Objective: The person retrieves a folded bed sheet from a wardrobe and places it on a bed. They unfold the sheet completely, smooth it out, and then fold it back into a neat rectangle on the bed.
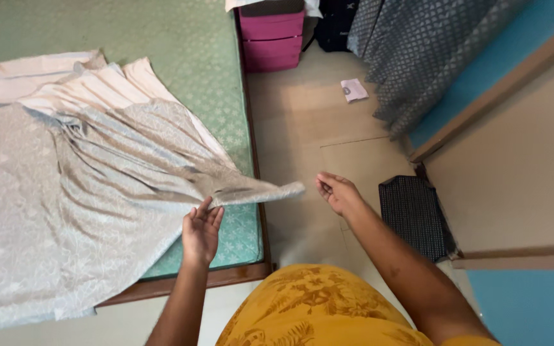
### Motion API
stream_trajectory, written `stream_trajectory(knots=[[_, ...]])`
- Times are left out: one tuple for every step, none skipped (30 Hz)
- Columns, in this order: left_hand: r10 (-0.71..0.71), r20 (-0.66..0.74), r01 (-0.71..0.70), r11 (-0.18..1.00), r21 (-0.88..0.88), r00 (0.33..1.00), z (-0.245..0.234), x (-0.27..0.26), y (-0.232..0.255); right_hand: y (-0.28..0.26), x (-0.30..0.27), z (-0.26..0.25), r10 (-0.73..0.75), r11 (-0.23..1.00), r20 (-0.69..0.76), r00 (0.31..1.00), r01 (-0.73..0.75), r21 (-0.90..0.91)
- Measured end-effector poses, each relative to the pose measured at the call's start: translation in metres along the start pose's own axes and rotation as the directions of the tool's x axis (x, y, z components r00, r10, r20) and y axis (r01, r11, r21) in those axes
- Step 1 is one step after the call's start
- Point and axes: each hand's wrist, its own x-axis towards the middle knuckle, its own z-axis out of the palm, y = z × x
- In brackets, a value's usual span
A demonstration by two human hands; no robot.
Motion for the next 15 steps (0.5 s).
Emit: stream_trajectory(knots=[[-0.005,-0.005,0.005,1.0,0.004,1.0,-0.001,-0.004,-0.004,0.001,0.005,-0.004,0.022,1.0,-0.001,1.0,-0.022,-0.011],[-0.009,-0.009,0.009,1.0,0.009,1.0,0.0,-0.009,-0.009,0.002,0.009,-0.009,0.043,0.999,-0.002,0.999,-0.043,-0.022],[-0.007,-0.014,0.007,1.0,0.014,1.0,0.003,-0.013,-0.013,0.002,0.017,-0.013,0.065,0.997,0.003,0.998,-0.065,-0.035],[0.006,-0.029,-0.005,1.0,0.013,1.0,0.007,-0.016,-0.019,0.001,0.025,-0.018,0.075,0.996,0.022,0.997,-0.074,-0.052],[0.019,-0.047,-0.019,1.0,0.012,0.999,0.011,-0.02,-0.025,0.003,0.033,-0.023,0.09,0.994,0.04,0.995,-0.086,-0.072],[0.033,-0.066,-0.033,0.999,0.011,0.997,0.015,-0.024,-0.029,0.005,0.04,-0.028,0.104,0.991,0.059,0.993,-0.098,-0.091],[0.049,-0.087,-0.047,0.999,0.023,0.995,0.019,-0.028,-0.034,0.006,0.047,-0.032,0.133,0.985,0.095,0.987,-0.121,-0.124],[0.064,-0.108,-0.06,0.998,0.036,0.992,0.023,-0.033,-0.039,0.006,0.053,-0.034,0.162,0.977,0.13,0.978,-0.141,-0.158],[0.082,-0.128,-0.076,0.996,0.047,0.988,0.027,-0.035,-0.044,0.004,0.059,-0.034,0.192,0.968,0.166,0.967,-0.159,-0.194],[0.111,-0.141,-0.103,0.993,0.065,0.984,0.03,-0.037,-0.046,0.003,0.063,-0.032,0.219,0.962,0.194,0.956,-0.178,-0.209],[0.136,-0.157,-0.126,0.989,0.076,0.978,0.033,-0.039,-0.053,0.002,0.062,-0.031,0.248,0.953,0.215,0.945,-0.198,-0.23],[0.161,-0.173,-0.148,0.985,0.089,0.972,0.035,-0.042,-0.06,0.001,0.059,-0.03,0.277,0.943,0.235,0.932,-0.217,-0.252],[0.182,-0.213,-0.164,0.982,0.099,0.96,0.036,-0.049,-0.067,0.0,0.055,-0.031,0.296,0.927,0.26,0.919,-0.211,-0.309],[0.201,-0.253,-0.179,0.978,0.11,0.946,0.036,-0.053,-0.073,-0.004,0.047,-0.028,0.315,0.909,0.284,0.906,-0.202,-0.364],[0.224,-0.285,-0.196,0.973,0.124,0.932,0.038,-0.053,-0.077,-0.011,0.04,-0.021,0.331,0.891,0.313,0.89,-0.186,-0.414]])
